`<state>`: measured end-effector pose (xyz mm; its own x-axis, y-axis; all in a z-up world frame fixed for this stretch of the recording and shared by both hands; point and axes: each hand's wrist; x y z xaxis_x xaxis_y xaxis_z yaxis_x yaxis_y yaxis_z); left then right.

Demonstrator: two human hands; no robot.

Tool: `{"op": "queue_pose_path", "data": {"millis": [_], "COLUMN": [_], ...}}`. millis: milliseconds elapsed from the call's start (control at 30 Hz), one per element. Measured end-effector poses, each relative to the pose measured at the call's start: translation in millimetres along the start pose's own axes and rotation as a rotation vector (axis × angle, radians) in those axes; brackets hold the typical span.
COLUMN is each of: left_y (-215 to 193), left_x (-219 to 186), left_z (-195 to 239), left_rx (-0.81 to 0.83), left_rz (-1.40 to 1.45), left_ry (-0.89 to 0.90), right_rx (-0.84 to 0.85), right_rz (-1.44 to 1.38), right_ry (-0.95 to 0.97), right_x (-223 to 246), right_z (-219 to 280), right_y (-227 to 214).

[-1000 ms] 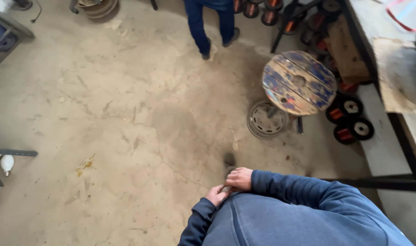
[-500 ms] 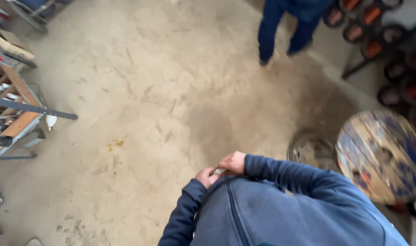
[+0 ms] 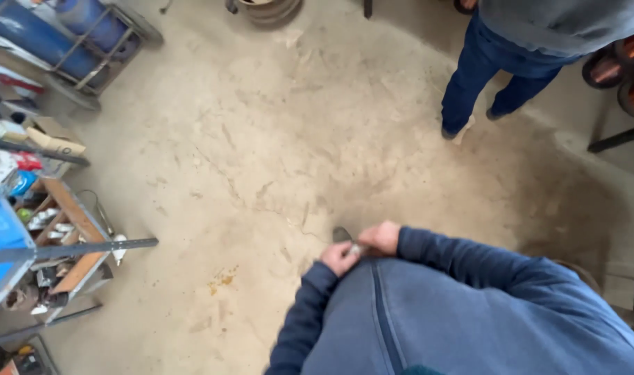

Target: Cutting strips of white insulation material from a sheet using scissors on a workshop table.

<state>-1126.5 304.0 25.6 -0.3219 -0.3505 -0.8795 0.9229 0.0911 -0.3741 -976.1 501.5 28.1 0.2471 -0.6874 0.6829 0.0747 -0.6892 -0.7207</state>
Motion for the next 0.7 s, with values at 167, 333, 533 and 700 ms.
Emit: {"op": "queue_pose_path", "data": {"millis": [167,333,533,700], "left_y": [-117,-175,-224,-292], "left_x": [-83,-92,-90,-142], "left_z": [-110,-225,-383,-495], "left_rx": [0.078,0.059,-0.09,-0.235], "left_rz": [-0.361,-0.638,-0.736,-0.77], "left_ry": [0.148,0.436,0.688,0.555], "right_rx": [-0.156,-0.255,-0.215,-0.271], "right_rz": [0.082,0.014,-0.502,-0.376], "right_ry": [0.193,0.487,0.866,0.563], "right_x": [-36,-91,-234,-316], "right_z": [-62,-96,-127,-190], "right_y": [-100,-182,-257,-375]}}
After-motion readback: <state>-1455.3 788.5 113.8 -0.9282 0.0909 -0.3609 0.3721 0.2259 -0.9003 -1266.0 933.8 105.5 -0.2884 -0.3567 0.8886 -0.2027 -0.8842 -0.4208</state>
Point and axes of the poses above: each hand's wrist, its own z-axis away from the middle knuckle, its own y-axis out of the palm, x = y × z
